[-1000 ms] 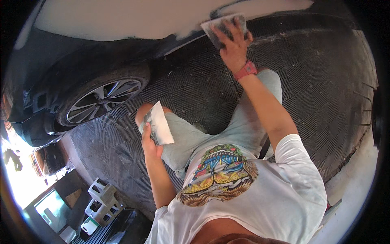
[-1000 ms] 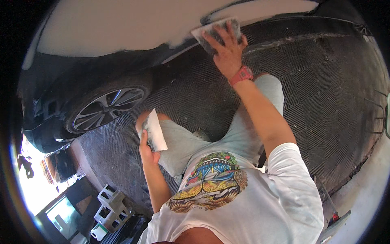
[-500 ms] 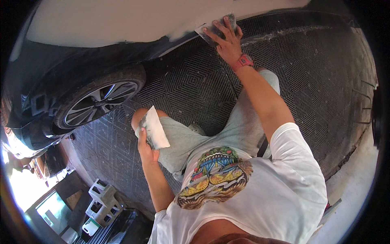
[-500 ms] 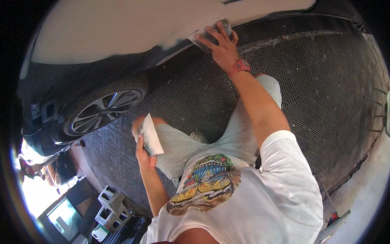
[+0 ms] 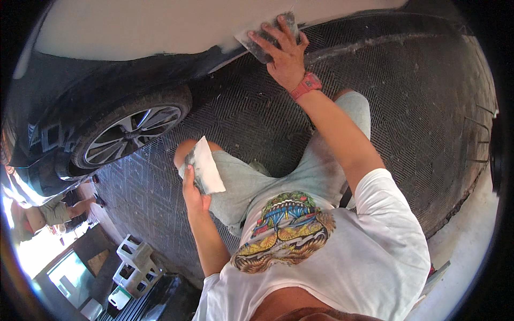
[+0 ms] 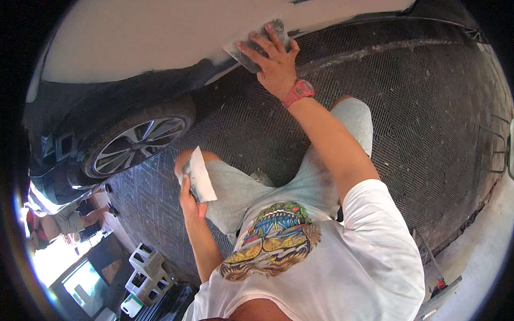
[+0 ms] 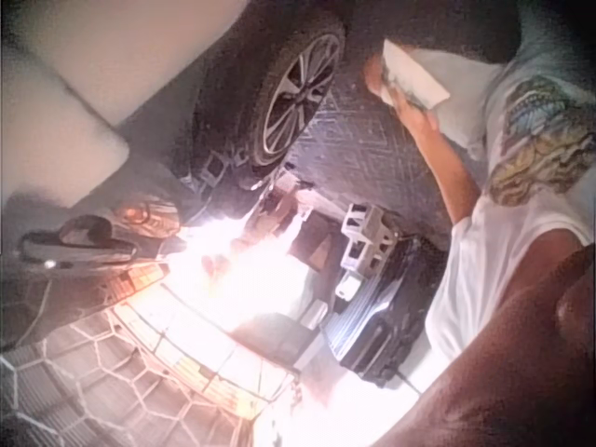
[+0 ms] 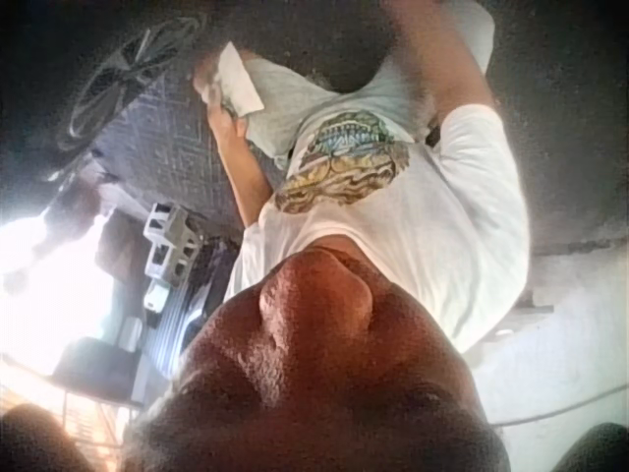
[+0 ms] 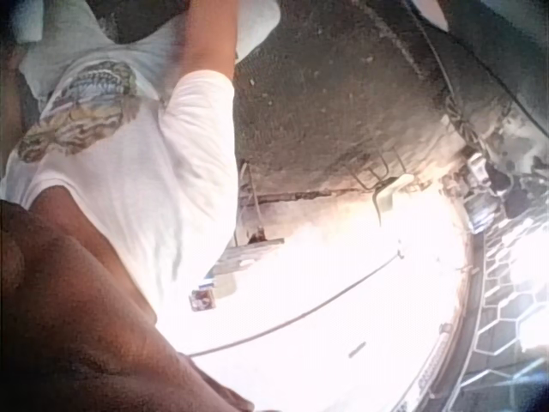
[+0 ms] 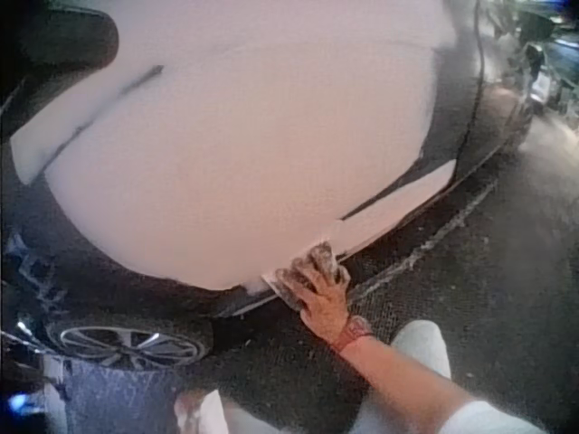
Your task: The person kneels beside a dark car and uses a putty knife to spread a light-colored body filler over a damaged area on the side panel. They repeatedly apply and smooth the filler across the panel, occasionally transferring material between two putty knives.
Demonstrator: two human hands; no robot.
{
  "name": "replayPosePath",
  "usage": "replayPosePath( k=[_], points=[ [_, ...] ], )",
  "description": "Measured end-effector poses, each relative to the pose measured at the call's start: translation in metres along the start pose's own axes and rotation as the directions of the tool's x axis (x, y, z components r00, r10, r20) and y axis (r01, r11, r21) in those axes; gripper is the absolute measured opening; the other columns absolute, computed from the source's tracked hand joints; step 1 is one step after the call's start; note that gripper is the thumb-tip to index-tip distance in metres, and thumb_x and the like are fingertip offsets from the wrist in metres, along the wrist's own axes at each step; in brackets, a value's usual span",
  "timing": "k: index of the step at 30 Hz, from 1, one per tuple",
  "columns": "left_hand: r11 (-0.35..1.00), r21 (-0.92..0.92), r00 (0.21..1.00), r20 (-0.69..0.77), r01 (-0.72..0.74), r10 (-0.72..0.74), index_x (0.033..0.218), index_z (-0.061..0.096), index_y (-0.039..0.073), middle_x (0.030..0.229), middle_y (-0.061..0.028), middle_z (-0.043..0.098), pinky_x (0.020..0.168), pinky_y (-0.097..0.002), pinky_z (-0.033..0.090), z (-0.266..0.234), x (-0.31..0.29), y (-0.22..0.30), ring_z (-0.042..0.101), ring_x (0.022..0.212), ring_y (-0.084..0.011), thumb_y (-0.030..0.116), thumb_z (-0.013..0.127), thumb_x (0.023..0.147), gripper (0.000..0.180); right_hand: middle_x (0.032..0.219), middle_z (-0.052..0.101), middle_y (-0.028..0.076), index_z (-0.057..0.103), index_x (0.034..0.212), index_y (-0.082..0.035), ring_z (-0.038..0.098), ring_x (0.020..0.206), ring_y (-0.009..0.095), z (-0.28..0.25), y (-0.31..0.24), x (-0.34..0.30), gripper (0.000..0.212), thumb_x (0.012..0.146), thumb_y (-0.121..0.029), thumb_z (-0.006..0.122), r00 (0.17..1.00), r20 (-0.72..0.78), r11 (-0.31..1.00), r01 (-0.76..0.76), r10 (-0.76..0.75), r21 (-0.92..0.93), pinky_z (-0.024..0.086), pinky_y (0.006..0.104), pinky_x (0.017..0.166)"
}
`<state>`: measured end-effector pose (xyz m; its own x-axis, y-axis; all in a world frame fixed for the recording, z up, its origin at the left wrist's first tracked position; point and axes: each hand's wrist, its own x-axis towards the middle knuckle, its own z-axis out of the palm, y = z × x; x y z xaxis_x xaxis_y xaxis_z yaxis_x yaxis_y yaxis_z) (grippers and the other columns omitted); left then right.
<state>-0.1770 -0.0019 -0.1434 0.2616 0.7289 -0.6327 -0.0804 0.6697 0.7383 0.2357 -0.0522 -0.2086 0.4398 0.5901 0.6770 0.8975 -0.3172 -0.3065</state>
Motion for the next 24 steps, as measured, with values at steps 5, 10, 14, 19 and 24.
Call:
replayPosePath(
  k=[5, 10, 14, 19, 24],
  points=[
    [1.0, 0.023, 1.0, -0.001, -0.015, 0.015, 0.143, 0.051, 0.0, 0.134, -0.0122, 0.062, 0.101, -0.0427, 0.054, 0.002, 0.002, -0.001, 0.063, 0.121, -0.027, 0.031, 0.062, 0.104, 0.052, 0.154, 0.047, -0.006, 0.057, 0.145, -0.045, 0.029, 0.156, 0.023, 0.016, 0.019, -0.03, 0.096, 0.065, 0.004, 0.073, 0.992, 0.119, 0.998, 0.043, -0.039, -0.035, 0.021, 0.0566, 0.111],
    [0.999, 0.026, 1.0, -0.014, -0.023, 0.023, 0.147, 0.048, 0.001, 0.138, -0.0122, 0.06, 0.104, -0.043, 0.053, 0.001, 0.001, -0.003, 0.061, 0.125, -0.027, 0.032, 0.062, 0.104, 0.055, 0.149, 0.053, -0.004, 0.063, 0.14, -0.045, 0.035, 0.153, 0.025, -0.008, 0.058, -0.026, 0.089, 0.066, 0.005, 0.072, 0.999, 0.003, 0.998, -0.036, 0.036, -0.043, 0.024, 0.056, 0.108],
    [0.999, 0.027, 0.999, -0.025, -0.033, 0.033, 0.149, 0.046, -0.001, 0.141, -0.0131, 0.059, 0.107, -0.0431, 0.05, -0.001, 0.0, -0.002, 0.059, 0.127, -0.0278, 0.031, 0.06, 0.104, 0.057, 0.149, 0.053, -0.004, 0.063, 0.139, -0.045, 0.035, 0.153, 0.026, -0.039, 0.079, 0.015, 0.088, 0.067, 0.005, 0.072, 0.981, -0.189, 0.999, -0.04, 0.044, 0.025, 0.026, 0.0578, 0.109],
    [0.998, 0.059, 0.997, -0.067, -0.029, 0.033, 0.147, 0.048, -0.001, 0.138, -0.0123, 0.061, 0.105, -0.042, 0.051, 0.0, -0.003, 0.0, 0.062, 0.124, -0.0267, 0.031, 0.06, 0.104, 0.054, 0.151, 0.051, -0.005, 0.061, 0.141, -0.046, 0.033, 0.154, 0.027, -0.017, 0.099, 0.028, 0.092, 0.066, 0.006, 0.073, 0.98, -0.201, 0.998, 0.021, -0.01, 0.052, 0.026, 0.0629, 0.112],
    [0.999, 0.05, 0.999, -0.051, -0.01, 0.013, 0.147, 0.048, -0.002, 0.139, -0.0128, 0.06, 0.105, -0.0421, 0.052, -0.001, -0.003, 0.0, 0.062, 0.125, -0.0272, 0.031, 0.057, 0.105, 0.054, 0.151, 0.051, -0.006, 0.055, 0.145, -0.049, 0.03, 0.155, 0.028, 0.02, 0.119, -0.016, 0.096, 0.068, 0.004, 0.076, 0.997, -0.057, 0.997, 0.038, -0.042, -0.061, 0.026, 0.0651, 0.113]
  ],
)
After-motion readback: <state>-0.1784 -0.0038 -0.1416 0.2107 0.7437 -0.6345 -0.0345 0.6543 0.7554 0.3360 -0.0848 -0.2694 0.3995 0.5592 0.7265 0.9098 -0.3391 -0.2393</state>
